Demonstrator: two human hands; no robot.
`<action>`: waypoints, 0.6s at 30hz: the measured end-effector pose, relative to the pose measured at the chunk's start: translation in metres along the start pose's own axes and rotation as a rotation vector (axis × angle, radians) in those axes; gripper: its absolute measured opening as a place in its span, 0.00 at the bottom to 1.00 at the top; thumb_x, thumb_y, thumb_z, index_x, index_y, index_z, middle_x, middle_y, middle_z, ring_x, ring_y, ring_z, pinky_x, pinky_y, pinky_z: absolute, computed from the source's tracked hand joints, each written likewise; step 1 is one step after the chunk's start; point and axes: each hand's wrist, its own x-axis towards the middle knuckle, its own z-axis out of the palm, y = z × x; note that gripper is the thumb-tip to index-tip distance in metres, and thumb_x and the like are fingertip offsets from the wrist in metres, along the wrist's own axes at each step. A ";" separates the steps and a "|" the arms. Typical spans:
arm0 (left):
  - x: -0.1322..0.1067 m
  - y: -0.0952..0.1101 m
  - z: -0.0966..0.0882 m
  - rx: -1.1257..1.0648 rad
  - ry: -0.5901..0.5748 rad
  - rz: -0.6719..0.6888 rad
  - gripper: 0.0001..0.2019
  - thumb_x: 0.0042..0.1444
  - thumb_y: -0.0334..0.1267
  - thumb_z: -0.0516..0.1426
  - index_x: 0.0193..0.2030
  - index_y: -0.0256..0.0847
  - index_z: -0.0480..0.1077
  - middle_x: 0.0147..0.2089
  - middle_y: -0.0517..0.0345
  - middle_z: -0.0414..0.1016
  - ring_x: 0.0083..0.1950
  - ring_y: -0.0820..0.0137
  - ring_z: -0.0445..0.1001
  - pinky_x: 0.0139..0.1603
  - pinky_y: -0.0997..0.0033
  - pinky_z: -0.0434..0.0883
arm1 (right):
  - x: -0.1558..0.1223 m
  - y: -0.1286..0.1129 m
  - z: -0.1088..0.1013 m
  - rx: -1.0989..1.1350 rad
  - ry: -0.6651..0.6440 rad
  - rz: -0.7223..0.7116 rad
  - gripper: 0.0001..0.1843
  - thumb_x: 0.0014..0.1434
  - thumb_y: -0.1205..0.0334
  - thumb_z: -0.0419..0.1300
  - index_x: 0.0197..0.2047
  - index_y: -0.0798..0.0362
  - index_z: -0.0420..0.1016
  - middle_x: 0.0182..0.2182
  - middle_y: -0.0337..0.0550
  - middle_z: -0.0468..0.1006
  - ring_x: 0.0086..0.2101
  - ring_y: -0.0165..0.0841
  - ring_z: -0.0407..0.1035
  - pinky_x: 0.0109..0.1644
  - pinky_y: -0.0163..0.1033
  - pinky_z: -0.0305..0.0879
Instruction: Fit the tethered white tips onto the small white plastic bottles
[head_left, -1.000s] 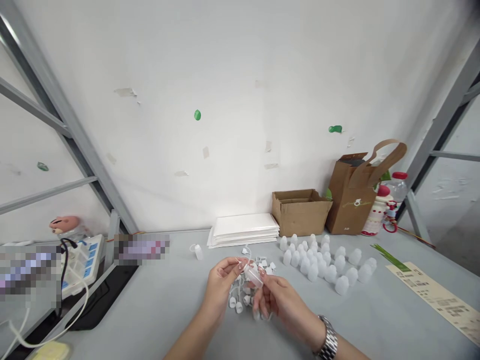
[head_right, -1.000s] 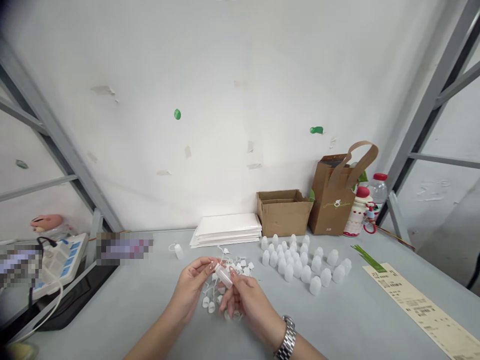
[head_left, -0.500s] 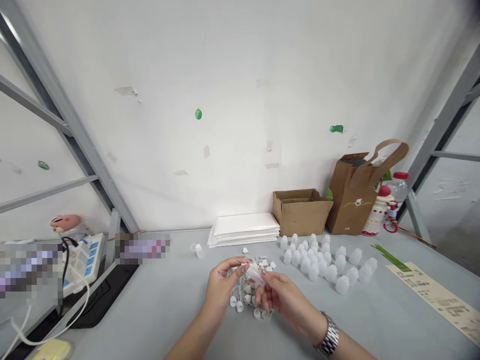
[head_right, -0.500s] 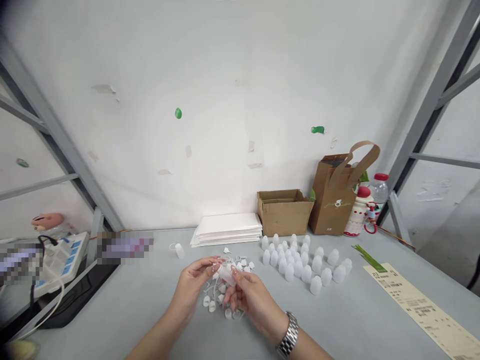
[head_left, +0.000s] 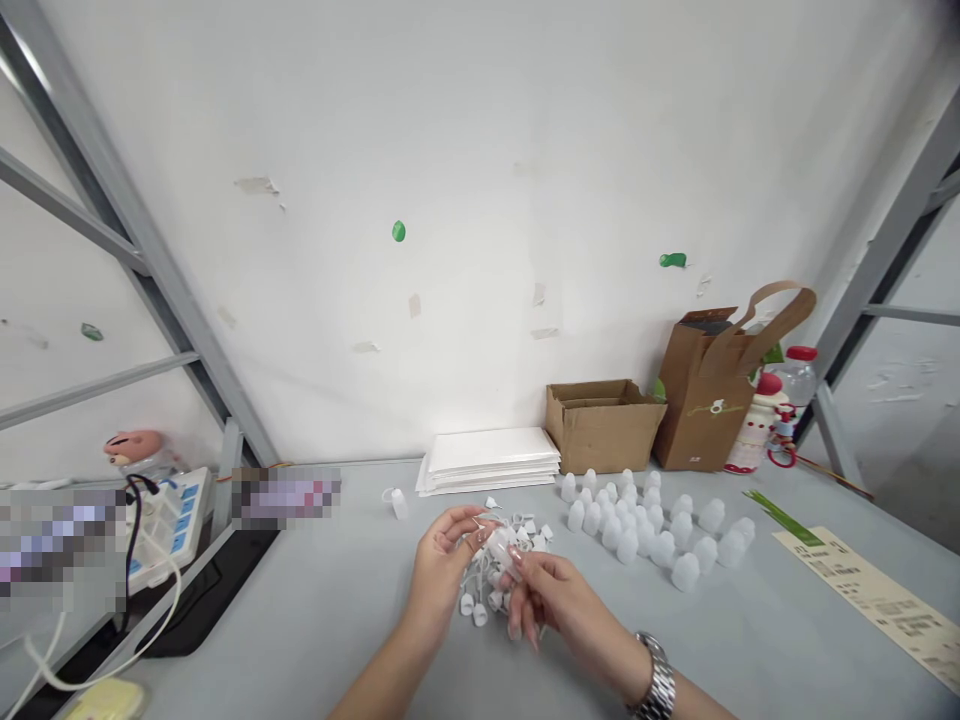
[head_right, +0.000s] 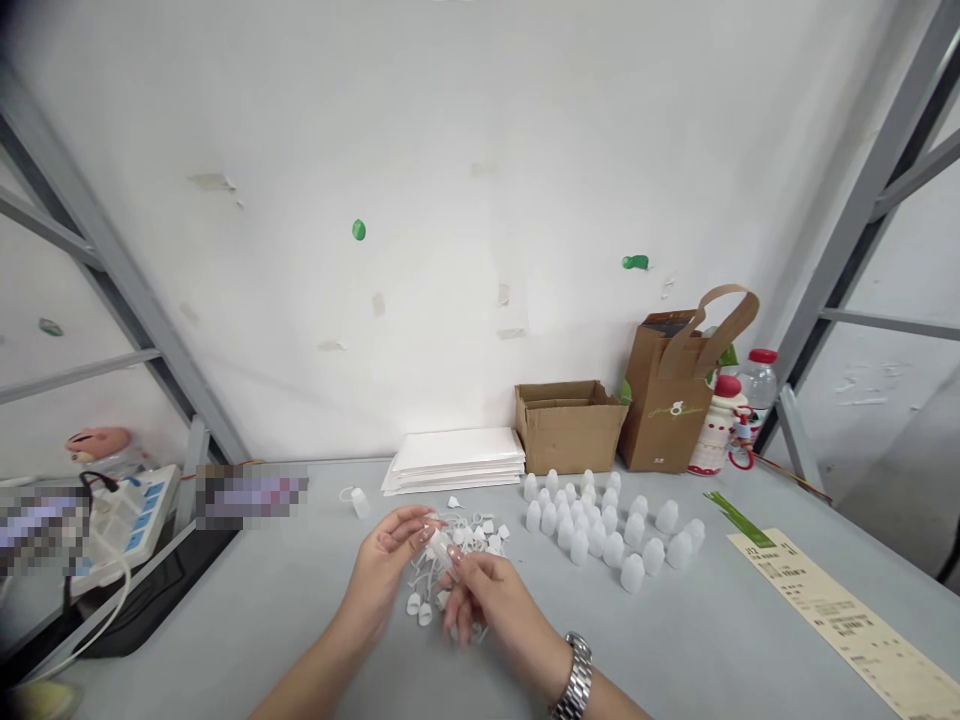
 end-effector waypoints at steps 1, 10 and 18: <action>0.000 0.000 0.000 0.005 0.001 -0.005 0.13 0.40 0.39 0.63 0.35 0.38 0.70 0.31 0.54 0.78 0.38 0.65 0.75 0.40 0.69 0.68 | 0.001 0.000 0.000 -0.037 0.044 -0.035 0.24 0.47 0.41 0.58 0.27 0.57 0.67 0.18 0.37 0.73 0.15 0.23 0.61 0.20 0.30 0.54; 0.000 -0.002 0.000 -0.008 0.015 0.009 0.13 0.38 0.38 0.64 0.33 0.38 0.71 0.29 0.54 0.78 0.37 0.64 0.75 0.40 0.68 0.68 | -0.001 -0.003 -0.004 0.119 -0.043 0.019 0.20 0.46 0.47 0.62 0.25 0.59 0.69 0.20 0.39 0.73 0.17 0.23 0.62 0.22 0.30 0.55; 0.000 0.000 -0.002 0.111 -0.012 0.010 0.17 0.45 0.49 0.58 0.35 0.37 0.75 0.36 0.49 0.79 0.43 0.60 0.74 0.46 0.64 0.66 | 0.000 -0.007 -0.006 -0.039 0.148 -0.145 0.20 0.43 0.46 0.64 0.26 0.55 0.64 0.20 0.36 0.72 0.19 0.26 0.65 0.26 0.33 0.60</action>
